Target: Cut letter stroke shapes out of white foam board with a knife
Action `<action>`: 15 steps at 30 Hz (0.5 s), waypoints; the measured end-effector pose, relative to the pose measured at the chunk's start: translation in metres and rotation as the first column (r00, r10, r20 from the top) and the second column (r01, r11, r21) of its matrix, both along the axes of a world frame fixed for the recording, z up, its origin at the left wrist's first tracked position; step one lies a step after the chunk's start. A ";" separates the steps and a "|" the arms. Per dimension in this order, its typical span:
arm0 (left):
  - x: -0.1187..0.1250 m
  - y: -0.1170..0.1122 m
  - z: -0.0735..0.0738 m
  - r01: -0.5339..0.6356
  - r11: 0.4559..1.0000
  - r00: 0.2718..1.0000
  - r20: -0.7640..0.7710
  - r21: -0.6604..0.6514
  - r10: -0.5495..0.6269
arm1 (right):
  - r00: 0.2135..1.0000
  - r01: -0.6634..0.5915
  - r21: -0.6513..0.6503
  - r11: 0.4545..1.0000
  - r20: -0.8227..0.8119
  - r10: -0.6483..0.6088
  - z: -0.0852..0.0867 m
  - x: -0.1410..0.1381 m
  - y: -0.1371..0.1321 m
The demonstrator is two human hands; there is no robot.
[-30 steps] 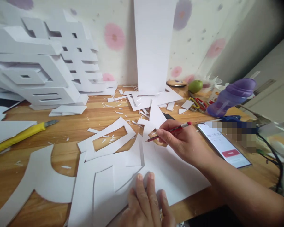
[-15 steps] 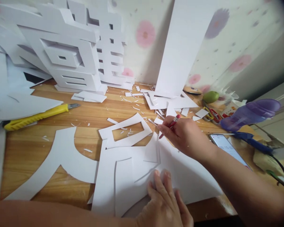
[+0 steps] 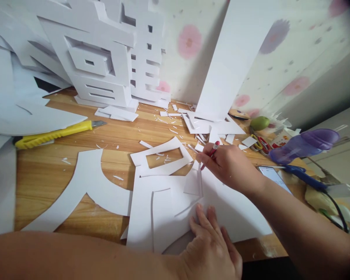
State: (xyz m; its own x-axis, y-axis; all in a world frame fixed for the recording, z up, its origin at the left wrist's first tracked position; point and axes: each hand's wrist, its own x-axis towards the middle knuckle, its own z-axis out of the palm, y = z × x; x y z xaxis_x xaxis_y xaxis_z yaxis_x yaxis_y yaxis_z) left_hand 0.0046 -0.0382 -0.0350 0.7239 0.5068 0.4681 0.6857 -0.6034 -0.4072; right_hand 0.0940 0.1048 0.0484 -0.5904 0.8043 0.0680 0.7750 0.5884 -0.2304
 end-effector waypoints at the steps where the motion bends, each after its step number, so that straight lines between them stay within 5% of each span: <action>1: 0.000 0.000 0.002 0.002 1.000 1.000 0.010 -0.007 -0.002 | 1.000 -0.002 0.007 1.000 0.006 0.002 0.000 0.000 0.000; 15: 0.004 -0.003 -0.001 0.053 0.979 0.999 0.010 -0.197 -0.052 | 0.987 -0.147 0.148 0.978 0.090 0.134 -0.002 0.001 -0.014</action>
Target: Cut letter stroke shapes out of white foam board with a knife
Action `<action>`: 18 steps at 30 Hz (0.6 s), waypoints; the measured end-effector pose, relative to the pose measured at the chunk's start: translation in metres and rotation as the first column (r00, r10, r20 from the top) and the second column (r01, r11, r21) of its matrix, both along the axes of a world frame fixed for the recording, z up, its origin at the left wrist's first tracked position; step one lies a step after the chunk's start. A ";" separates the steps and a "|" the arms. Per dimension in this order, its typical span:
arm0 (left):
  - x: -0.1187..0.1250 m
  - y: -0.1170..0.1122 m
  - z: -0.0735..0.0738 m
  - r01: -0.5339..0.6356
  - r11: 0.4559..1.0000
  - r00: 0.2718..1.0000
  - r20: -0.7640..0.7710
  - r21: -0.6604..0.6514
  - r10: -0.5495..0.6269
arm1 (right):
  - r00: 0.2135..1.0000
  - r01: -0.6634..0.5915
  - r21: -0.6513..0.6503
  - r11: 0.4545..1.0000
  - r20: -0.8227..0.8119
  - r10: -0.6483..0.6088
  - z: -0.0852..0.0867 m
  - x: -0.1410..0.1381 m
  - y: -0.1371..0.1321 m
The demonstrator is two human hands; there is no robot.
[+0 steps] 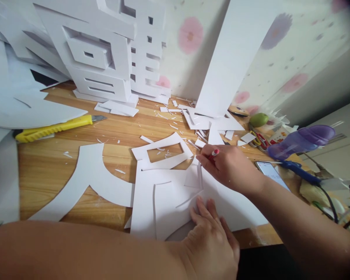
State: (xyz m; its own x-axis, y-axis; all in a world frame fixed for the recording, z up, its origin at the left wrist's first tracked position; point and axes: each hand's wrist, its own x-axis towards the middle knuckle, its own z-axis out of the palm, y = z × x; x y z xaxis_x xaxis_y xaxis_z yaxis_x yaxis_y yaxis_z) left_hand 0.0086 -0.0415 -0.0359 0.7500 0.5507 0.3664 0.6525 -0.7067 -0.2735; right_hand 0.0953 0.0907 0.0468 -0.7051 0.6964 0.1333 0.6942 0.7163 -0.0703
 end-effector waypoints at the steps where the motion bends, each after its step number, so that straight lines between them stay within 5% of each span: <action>1: 0.000 0.000 0.000 -0.003 1.000 1.000 0.003 -0.003 0.003 | 1.000 -0.028 0.023 0.999 0.001 0.028 -0.001 0.001 -0.002; 11: -0.001 0.004 0.012 0.050 0.997 0.995 -0.084 -0.054 -0.054 | 0.926 -0.376 0.116 0.919 0.051 0.373 -0.007 0.014 -0.024; 18: -0.002 0.006 0.012 0.021 0.998 0.999 0.047 0.051 -0.024 | 0.902 -0.430 0.121 0.895 0.026 0.430 -0.005 0.018 -0.038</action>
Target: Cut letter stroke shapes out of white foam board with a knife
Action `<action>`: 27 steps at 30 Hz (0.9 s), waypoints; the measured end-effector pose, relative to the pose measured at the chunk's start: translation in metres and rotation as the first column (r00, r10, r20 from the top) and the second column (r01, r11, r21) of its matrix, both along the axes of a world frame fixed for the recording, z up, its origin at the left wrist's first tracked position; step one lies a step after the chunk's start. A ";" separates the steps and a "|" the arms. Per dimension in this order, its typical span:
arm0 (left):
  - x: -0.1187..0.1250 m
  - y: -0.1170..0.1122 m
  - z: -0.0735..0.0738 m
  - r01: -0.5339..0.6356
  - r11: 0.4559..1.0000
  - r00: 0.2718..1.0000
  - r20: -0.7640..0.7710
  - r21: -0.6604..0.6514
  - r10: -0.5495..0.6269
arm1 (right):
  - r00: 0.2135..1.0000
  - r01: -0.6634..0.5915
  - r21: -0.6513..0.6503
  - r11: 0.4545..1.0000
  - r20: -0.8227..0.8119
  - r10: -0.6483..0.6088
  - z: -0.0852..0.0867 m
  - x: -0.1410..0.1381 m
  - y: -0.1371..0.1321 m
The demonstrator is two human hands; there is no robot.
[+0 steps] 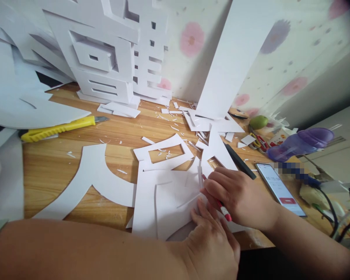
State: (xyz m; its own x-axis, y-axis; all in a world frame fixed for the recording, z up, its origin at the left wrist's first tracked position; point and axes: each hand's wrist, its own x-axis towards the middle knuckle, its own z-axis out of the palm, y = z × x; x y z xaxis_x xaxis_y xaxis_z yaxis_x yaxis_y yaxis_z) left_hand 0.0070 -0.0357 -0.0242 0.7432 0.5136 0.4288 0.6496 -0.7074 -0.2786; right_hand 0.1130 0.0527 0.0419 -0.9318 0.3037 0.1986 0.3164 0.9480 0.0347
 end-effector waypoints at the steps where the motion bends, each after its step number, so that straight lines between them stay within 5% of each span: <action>1: 0.001 0.000 -0.002 -0.009 1.000 0.999 0.038 0.030 0.008 | 1.000 0.002 -0.007 1.000 -0.004 -0.002 0.001 0.000 -0.002; 8: 0.005 -0.004 -0.011 -0.057 0.988 0.987 0.154 0.146 0.034 | 0.998 0.053 -0.189 0.981 -0.033 -0.060 0.002 0.009 -0.012; 16: 0.005 -0.007 -0.016 -0.077 0.997 0.994 0.074 0.023 0.075 | 0.969 0.204 -0.379 0.903 -0.053 -0.241 0.015 0.005 -0.007; 23: 0.003 -0.007 -0.018 -0.047 0.999 0.999 0.003 -0.012 0.047 | 0.919 0.364 -0.527 0.768 0.070 -0.388 0.015 0.001 0.011; 27: 0.002 -0.006 -0.015 -0.049 0.999 0.999 0.005 0.008 0.049 | 0.920 0.379 -0.519 0.767 0.117 -0.375 0.017 -0.007 0.012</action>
